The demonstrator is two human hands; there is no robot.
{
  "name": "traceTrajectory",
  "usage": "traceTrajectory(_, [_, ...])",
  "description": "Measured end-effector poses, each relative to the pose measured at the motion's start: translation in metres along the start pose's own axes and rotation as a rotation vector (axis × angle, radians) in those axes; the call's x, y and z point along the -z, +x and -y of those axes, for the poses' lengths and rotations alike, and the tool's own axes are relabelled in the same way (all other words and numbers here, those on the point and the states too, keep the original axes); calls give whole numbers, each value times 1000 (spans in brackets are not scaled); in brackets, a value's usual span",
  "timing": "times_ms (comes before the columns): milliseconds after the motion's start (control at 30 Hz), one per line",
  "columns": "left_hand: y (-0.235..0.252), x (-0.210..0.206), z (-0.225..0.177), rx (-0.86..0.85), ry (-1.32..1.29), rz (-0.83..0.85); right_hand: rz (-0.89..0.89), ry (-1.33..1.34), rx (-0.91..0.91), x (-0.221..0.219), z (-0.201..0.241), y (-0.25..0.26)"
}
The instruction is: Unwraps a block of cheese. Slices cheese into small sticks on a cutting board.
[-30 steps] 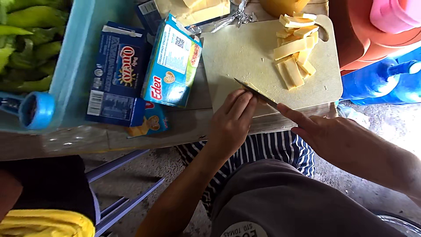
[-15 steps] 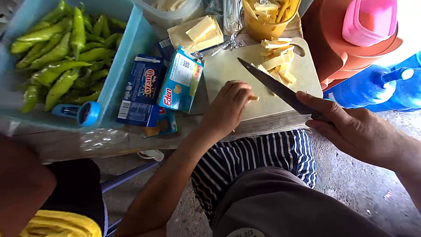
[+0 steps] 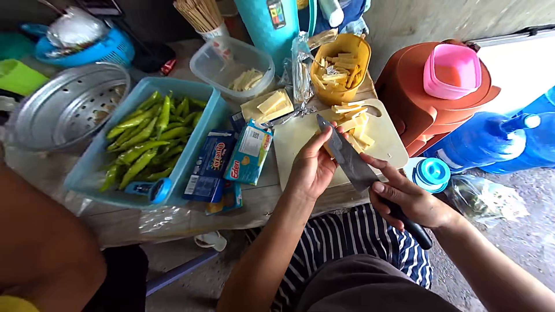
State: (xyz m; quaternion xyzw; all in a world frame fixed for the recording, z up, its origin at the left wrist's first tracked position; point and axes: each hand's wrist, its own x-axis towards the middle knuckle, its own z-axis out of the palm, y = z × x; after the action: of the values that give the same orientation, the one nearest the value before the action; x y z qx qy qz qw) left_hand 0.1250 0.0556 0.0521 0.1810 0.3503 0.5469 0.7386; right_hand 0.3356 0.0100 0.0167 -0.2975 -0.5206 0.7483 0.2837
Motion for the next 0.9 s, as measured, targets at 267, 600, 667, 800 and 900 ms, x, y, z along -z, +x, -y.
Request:
traceTrajectory(267, [30, -35, -4, 98, 281, -48, -142, 41, 55, 9, 0, -8])
traceTrajectory(600, [164, -92, -56, -368, 1374, 192, -461, 241, 233, 42, 0, -39])
traceTrajectory(667, [194, -97, -71, -445, 1652, 287, -485, 222, 245, 43, -1, -42])
traceTrajectory(800, [198, -96, -92, -452, 1771, 370, -529, 166, 263, 49, -5, -51])
traceTrajectory(900, [158, -87, -117, -589, 1856, 342, -551, 134, 269, 58, -10, -58])
